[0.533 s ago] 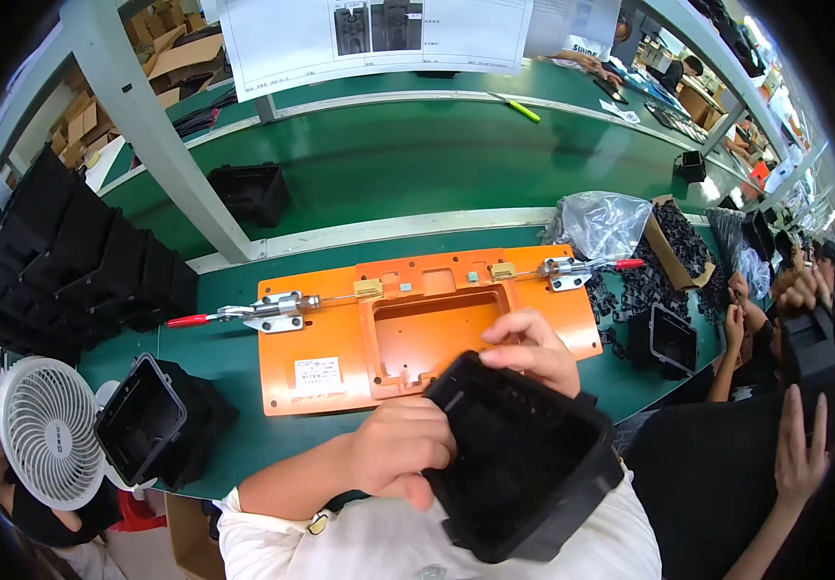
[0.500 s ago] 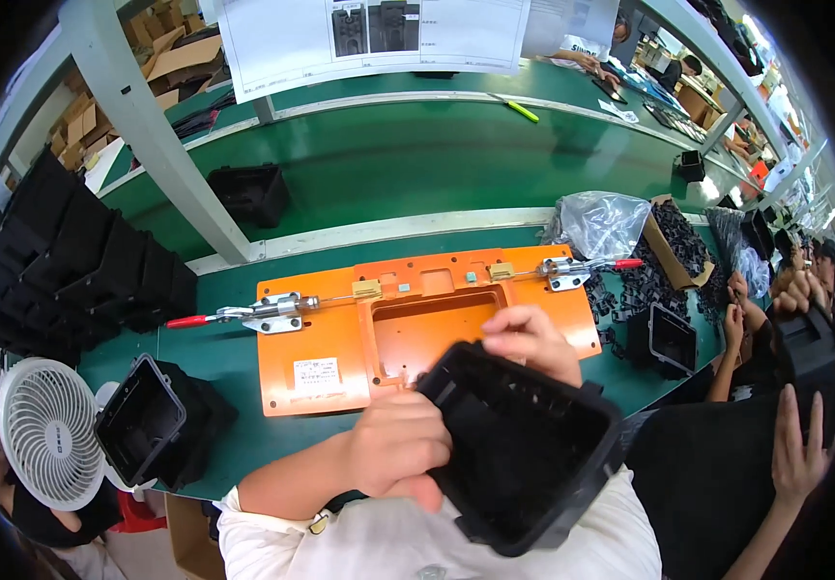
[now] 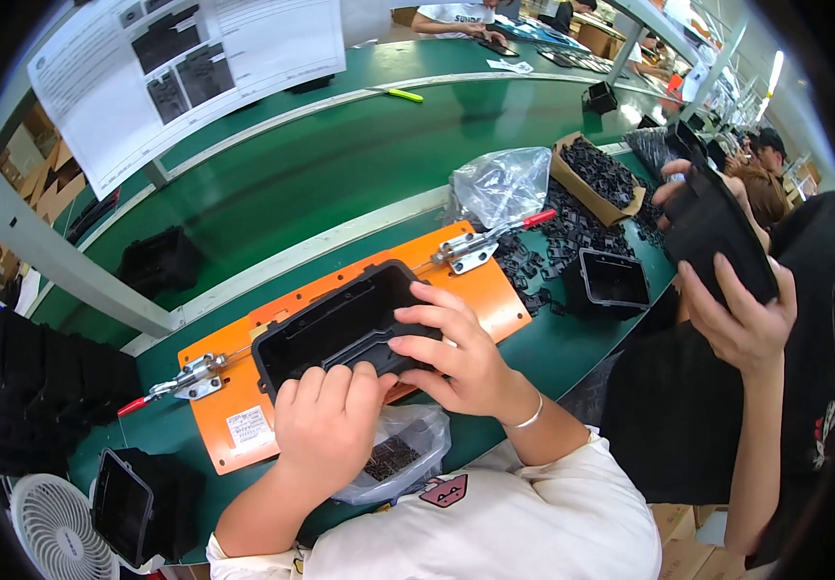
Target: Assemble components into a plastic enclosure using a manual toggle clamp fixture on an assembly line.
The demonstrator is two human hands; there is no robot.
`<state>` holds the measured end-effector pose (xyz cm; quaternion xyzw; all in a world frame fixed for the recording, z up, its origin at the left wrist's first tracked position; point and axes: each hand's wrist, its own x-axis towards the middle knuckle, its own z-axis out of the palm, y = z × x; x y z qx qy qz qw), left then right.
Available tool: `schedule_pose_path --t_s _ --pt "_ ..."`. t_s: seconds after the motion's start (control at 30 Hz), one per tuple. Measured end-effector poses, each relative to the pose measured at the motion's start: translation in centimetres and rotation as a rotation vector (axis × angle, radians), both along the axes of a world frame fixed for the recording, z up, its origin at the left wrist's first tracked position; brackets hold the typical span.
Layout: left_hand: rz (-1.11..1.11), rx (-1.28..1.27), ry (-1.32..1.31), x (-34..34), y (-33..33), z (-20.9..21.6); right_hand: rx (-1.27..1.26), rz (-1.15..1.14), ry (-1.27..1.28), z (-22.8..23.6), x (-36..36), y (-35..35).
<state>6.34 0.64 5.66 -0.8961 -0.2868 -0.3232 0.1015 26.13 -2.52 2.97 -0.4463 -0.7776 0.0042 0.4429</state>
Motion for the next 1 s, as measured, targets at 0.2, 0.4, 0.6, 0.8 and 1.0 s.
schedule_pose_path --t_s 0.2,0.4,0.6,0.8,1.0 --pt "0.001 -0.245 0.15 -0.6 -0.2 2.1 0.076 -0.029 0.08 -0.5 -0.6 0.5" --pt "-0.009 -0.296 0.237 -1.1 0.0 1.7 0.146 -0.129 -0.046 -0.5 -1.0 0.2" --pt "-0.079 -0.327 0.269 -1.3 0.1 2.3 0.045 -0.034 -0.063 0.1 -0.4 -0.6" --pt "-0.087 -0.305 0.286 -1.3 0.1 2.4 0.079 -0.121 -0.067 -0.1 -1.3 -0.6" --pt "-0.098 -0.275 0.31 -1.2 0.5 2.8 0.025 -0.182 -0.092 0.2 -1.6 -1.2"
